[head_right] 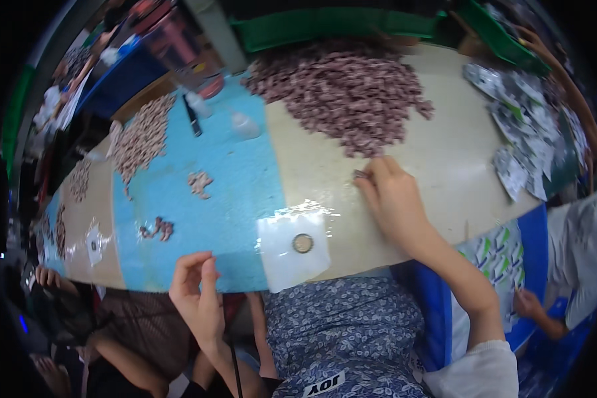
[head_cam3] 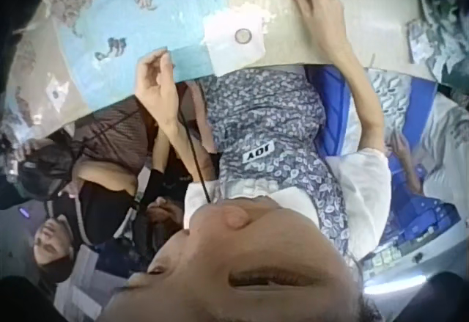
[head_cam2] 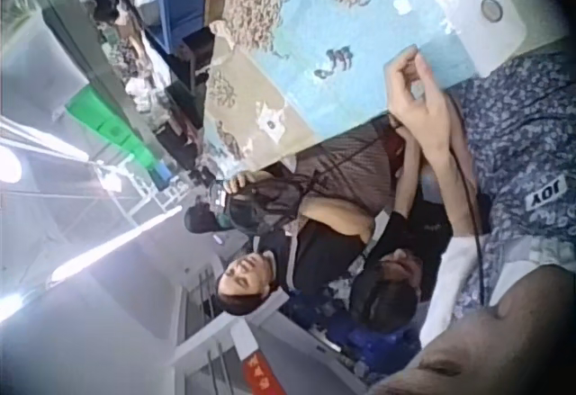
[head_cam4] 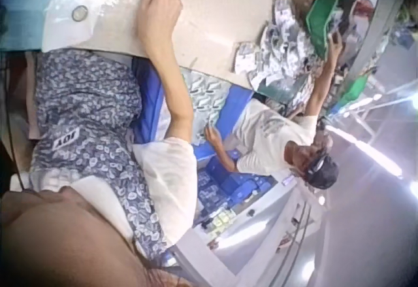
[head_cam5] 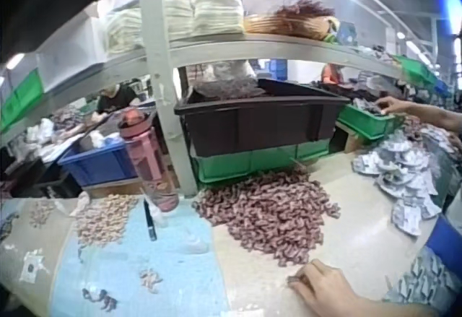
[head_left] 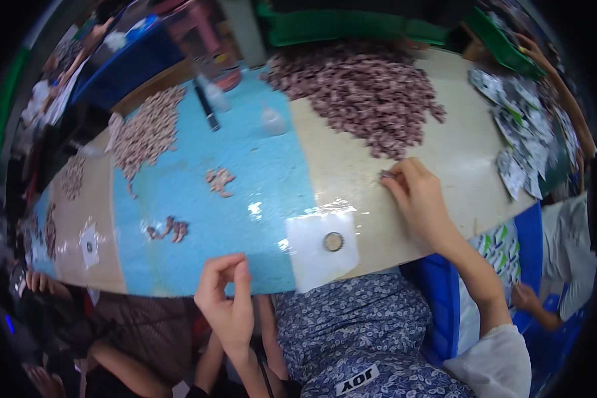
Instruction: The person sits at a workstation, gathers small plastic figurine parts from piles, dips the pieces into glue in a bottle cap, joins them together by hand to assemble them, and arranges the finished pieces on the table.
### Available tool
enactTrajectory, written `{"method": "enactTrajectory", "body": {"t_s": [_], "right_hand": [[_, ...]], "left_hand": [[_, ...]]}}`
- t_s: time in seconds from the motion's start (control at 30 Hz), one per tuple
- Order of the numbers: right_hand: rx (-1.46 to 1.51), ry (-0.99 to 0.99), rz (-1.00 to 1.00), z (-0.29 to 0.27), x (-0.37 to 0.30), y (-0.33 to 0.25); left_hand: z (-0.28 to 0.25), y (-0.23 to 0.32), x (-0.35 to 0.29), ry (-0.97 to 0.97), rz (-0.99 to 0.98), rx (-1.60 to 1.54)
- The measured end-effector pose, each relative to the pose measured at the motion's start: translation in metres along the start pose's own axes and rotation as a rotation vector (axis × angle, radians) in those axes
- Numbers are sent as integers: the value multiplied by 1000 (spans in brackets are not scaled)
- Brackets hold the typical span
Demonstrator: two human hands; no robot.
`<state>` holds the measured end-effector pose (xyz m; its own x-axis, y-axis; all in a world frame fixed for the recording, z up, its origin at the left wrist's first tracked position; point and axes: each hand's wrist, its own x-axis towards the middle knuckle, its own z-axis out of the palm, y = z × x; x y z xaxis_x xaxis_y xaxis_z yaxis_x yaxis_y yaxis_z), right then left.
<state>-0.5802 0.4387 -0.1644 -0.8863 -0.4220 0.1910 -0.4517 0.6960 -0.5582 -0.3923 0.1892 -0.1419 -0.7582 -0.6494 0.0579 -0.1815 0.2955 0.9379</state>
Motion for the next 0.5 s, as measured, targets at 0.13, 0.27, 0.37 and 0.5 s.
{"method": "enactTrajectory", "body": {"t_s": [0.13,0.27,0.37,0.5], "right_hand": [[112,62,-14,-5,-7,-5],[281,38,62,-9,-17,-5],[298,39,61,2,-21,0],[474,55,229,4,-33,4]], "left_hand": [[-5,4,20,138,138,278],[-8,9,37,155,140,344],[-12,4,58,56,237,438],[-41,-8,65,303,176,467]]}}
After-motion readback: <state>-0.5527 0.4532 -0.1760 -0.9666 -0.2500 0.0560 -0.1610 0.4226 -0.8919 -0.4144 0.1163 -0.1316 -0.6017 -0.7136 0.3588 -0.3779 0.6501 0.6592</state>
